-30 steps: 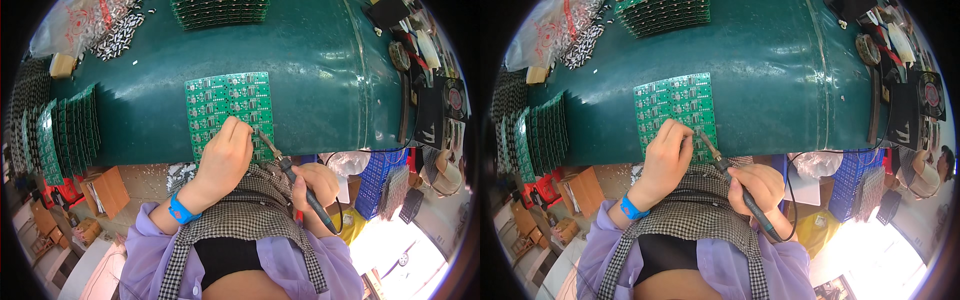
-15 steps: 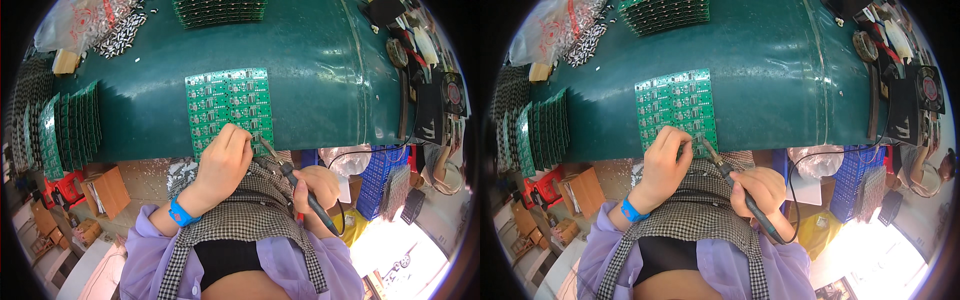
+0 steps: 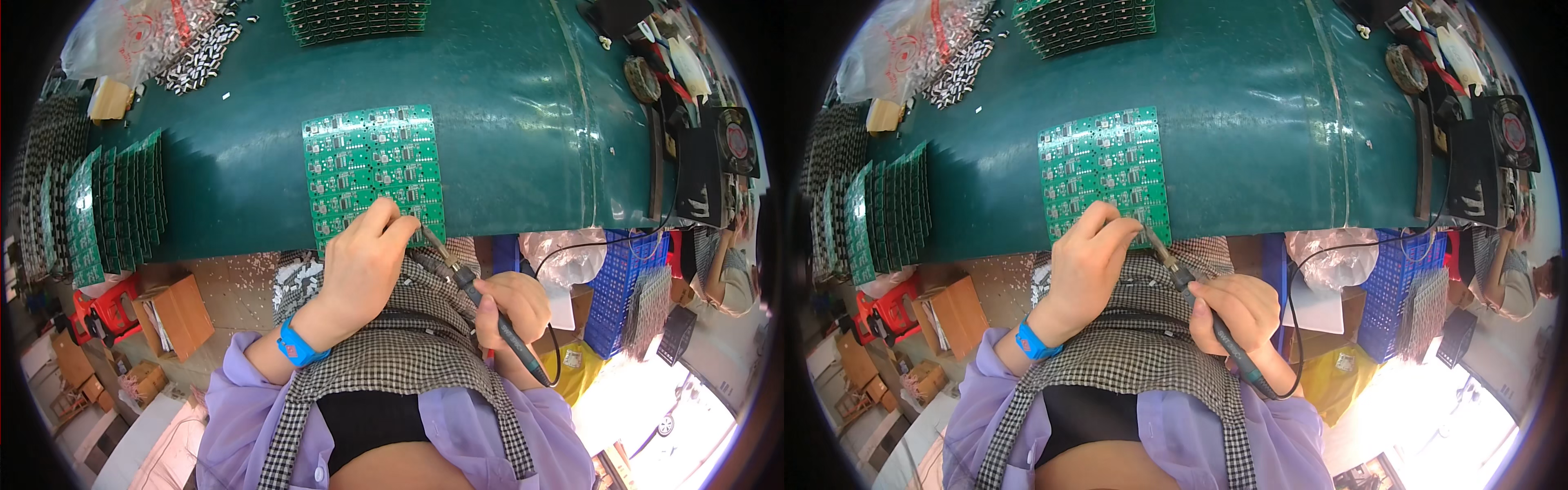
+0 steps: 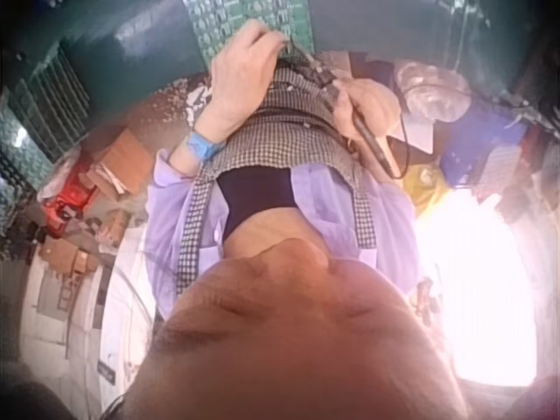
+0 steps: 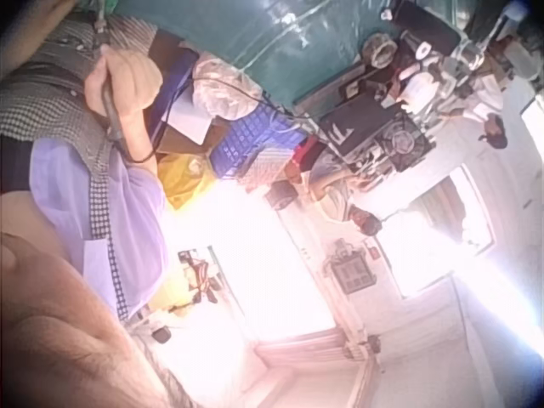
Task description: The person solders electronic components onto circuit boards using a soldering iron, turning and handling the boards by hand.
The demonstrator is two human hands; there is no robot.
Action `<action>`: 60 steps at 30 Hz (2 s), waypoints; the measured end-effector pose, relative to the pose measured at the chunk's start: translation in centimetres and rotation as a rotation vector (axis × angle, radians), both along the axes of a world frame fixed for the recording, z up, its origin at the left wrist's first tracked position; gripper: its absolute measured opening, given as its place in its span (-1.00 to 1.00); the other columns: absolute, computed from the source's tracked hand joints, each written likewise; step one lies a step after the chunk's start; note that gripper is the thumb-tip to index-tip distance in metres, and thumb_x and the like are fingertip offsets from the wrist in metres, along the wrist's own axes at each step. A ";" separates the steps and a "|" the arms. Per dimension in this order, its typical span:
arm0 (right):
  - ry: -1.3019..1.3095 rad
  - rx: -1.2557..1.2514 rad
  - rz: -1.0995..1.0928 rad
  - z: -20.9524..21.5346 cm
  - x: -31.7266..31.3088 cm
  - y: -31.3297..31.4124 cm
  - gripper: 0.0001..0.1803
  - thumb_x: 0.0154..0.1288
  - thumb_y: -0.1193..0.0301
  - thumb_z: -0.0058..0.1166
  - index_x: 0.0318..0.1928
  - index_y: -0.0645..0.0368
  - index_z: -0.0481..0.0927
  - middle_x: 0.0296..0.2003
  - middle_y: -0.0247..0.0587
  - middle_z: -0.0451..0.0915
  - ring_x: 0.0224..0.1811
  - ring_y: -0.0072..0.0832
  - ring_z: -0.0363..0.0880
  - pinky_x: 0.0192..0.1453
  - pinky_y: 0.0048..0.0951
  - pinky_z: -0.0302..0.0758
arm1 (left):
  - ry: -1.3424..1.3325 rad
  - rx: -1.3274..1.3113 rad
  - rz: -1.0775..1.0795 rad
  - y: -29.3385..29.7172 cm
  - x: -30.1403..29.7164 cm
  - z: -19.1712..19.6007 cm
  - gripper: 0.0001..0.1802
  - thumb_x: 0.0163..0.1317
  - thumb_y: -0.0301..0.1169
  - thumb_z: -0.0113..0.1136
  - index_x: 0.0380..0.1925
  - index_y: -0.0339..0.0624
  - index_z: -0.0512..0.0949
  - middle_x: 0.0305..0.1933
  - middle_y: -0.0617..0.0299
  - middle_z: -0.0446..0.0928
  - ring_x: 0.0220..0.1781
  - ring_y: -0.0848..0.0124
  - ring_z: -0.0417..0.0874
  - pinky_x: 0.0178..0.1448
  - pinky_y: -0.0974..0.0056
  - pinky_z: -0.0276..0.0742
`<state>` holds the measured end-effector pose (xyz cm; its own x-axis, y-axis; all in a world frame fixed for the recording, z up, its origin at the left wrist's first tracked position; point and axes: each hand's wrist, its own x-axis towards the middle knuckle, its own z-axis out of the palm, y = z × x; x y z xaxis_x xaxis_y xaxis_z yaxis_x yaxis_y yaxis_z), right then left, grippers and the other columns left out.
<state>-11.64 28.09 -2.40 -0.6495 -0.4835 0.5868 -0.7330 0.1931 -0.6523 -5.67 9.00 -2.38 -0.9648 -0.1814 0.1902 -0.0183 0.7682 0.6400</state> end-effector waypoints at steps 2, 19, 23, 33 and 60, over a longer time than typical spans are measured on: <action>0.002 -0.020 -0.002 0.1 0.1 0.5 -0.90 -0.10 0.56 0.09 -0.47 0.28 0.60 -0.65 -0.22 0.54 -0.66 -0.37 0.55 -0.57 -0.44 0.49 | -0.022 0.065 0.030 0.2 0.5 0.2 -0.85 0.07 -0.62 0.22 -0.33 -0.28 0.50 -0.36 0.12 0.45 -0.44 0.21 0.56 -0.40 0.21 0.47; 0.016 -0.008 0.027 -0.3 1.2 0.9 -0.88 -0.11 0.55 0.08 -0.47 0.29 0.60 -0.65 -0.21 0.54 -0.66 -0.37 0.55 -0.58 -0.44 0.49 | 0.076 0.072 -0.017 0.9 1.2 -0.6 -0.86 0.09 -0.64 0.19 -0.33 -0.30 0.49 -0.40 0.11 0.43 -0.43 0.15 0.55 -0.38 0.18 0.48; 0.012 -0.002 0.011 -0.1 1.7 0.9 -0.88 -0.11 0.55 0.07 -0.47 0.30 0.59 -0.66 -0.21 0.53 -0.66 -0.36 0.55 -0.58 -0.43 0.49 | 0.059 0.079 -0.048 0.4 1.6 -0.3 -0.87 0.05 -0.64 0.21 -0.36 -0.28 0.55 -0.40 0.11 0.47 -0.40 0.17 0.58 -0.35 0.22 0.50; 0.098 -0.106 -0.112 1.1 0.1 -0.2 -0.80 0.02 0.56 0.07 -0.28 0.36 0.55 -0.55 -0.07 0.56 -0.60 -0.33 0.53 -0.53 -0.39 0.46 | 0.383 -0.355 0.883 -13.9 3.2 5.7 -0.96 0.21 -0.53 0.25 -0.36 -0.28 0.59 -0.43 0.32 0.56 -0.42 0.58 0.48 -0.37 0.43 0.42; -0.137 0.124 0.017 1.7 -4.9 -10.7 -0.85 -0.01 0.62 0.15 -0.34 0.32 0.63 -0.52 -0.11 0.62 -0.57 -0.35 0.61 -0.50 -0.45 0.51 | 0.142 0.027 0.304 -9.1 -4.7 -1.2 -0.87 0.02 -0.62 0.22 -0.43 -0.22 0.47 -0.31 0.20 0.54 -0.45 0.26 0.60 -0.42 0.28 0.52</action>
